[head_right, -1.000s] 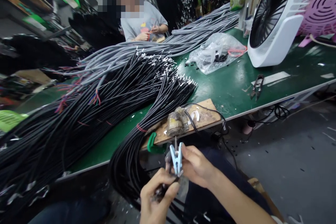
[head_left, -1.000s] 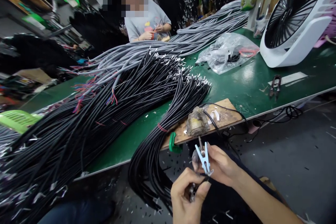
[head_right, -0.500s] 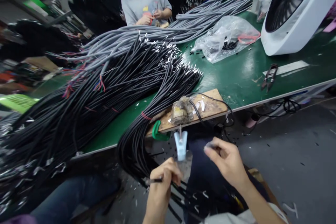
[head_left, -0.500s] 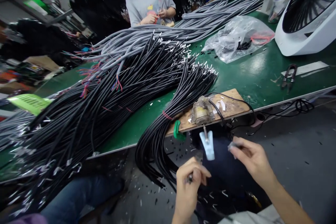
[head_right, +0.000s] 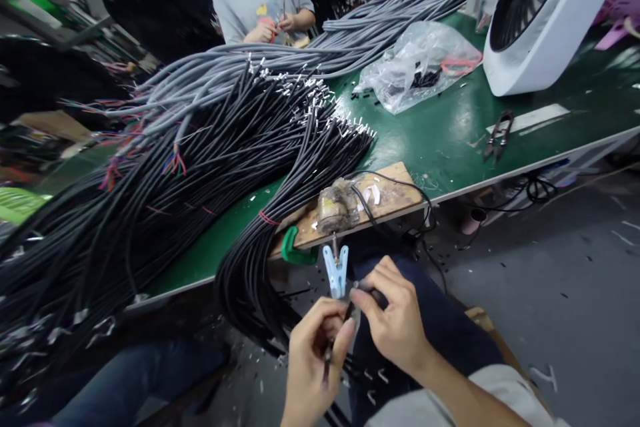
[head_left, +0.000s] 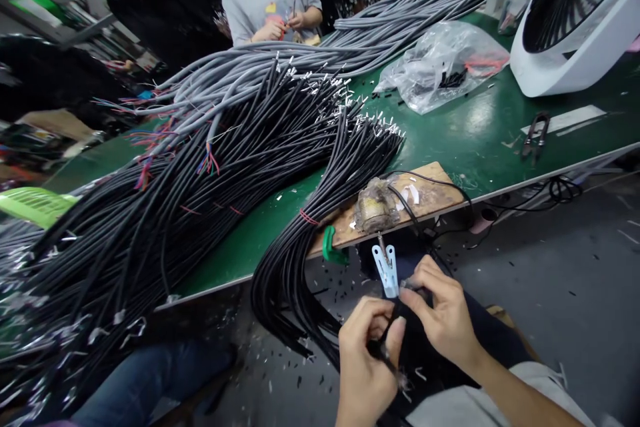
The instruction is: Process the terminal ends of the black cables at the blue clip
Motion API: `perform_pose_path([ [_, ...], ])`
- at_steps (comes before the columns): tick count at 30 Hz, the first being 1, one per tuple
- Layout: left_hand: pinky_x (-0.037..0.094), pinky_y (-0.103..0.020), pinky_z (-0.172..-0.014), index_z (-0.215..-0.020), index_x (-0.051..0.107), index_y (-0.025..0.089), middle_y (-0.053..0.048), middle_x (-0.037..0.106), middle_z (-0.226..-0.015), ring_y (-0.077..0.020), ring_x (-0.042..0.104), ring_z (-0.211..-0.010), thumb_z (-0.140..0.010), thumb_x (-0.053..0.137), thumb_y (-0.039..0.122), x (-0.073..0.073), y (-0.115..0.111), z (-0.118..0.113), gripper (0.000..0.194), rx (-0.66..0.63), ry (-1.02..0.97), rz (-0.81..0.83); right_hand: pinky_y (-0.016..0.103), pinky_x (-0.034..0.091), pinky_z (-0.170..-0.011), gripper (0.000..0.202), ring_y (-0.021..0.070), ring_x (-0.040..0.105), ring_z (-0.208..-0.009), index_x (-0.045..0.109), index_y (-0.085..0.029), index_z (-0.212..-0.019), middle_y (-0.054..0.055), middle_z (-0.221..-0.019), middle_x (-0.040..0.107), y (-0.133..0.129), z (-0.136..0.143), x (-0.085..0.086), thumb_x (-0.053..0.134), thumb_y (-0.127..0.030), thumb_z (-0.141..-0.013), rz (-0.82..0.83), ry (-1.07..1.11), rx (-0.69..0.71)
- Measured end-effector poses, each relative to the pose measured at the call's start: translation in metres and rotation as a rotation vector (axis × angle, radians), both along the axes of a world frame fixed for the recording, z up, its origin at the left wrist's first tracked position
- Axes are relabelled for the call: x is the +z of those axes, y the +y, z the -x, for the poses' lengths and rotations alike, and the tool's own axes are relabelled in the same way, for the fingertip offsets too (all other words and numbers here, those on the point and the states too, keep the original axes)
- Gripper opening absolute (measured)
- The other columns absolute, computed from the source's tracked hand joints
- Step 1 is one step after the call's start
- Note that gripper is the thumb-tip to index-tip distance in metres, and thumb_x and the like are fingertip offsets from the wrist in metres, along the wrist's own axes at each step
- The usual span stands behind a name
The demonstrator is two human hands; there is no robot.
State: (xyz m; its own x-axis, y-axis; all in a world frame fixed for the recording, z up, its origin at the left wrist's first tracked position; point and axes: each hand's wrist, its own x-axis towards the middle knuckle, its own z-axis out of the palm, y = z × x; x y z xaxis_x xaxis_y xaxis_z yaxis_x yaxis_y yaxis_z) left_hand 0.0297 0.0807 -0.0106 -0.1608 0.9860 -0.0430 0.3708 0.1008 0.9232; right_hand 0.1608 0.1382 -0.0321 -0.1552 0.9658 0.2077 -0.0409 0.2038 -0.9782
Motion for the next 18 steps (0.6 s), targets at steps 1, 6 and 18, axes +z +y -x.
perform_pose_path([
  [1, 0.034, -0.02, -0.051, -0.083, 0.061, 0.016, 0.001, 0.047, -0.068, -0.0098, 0.043, -0.056, -0.088, 0.057, 0.028, -0.001, 0.0, -0.003, 0.013, 0.023, 0.038, -0.029, 0.03, 0.034, -0.065, 0.023, 0.0172, 0.043, -0.071, 0.056, -0.018, -0.064, 0.001, -0.066, 0.049, -0.002, 0.004, -0.003, 0.062, -0.02, -0.086, 0.06, 0.092, -0.014],
  [6, 0.034, -0.018, -0.048, -0.08, 0.059, 0.017, 0.003, 0.044, -0.067, -0.009, 0.042, -0.053, -0.088, 0.055, 0.026, -0.007, 0.003, -0.008, 0.012, 0.067, 0.008, -0.067, 0.026, 0.039, -0.067, 0.021, 0.0129, 0.048, -0.068, 0.065, -0.017, -0.071, 0.0, -0.069, 0.055, -0.011, 0.023, -0.007, 0.077, -0.033, -0.072, 0.729, 0.814, 0.18],
  [18, 0.03, -0.019, -0.047, -0.057, 0.049, 0.015, 0.002, 0.043, -0.056, -0.0085, 0.044, -0.05, -0.095, 0.043, 0.031, 0.003, 0.001, 0.004, 0.042, -0.104, -0.023, 0.024, 0.023, 0.047, -0.071, 0.022, 0.0114, 0.061, -0.07, 0.063, -0.017, -0.092, 0.0, -0.074, 0.065, 0.003, 0.005, -0.006, 0.072, -0.033, -0.08, 0.609, 0.742, 0.43],
])
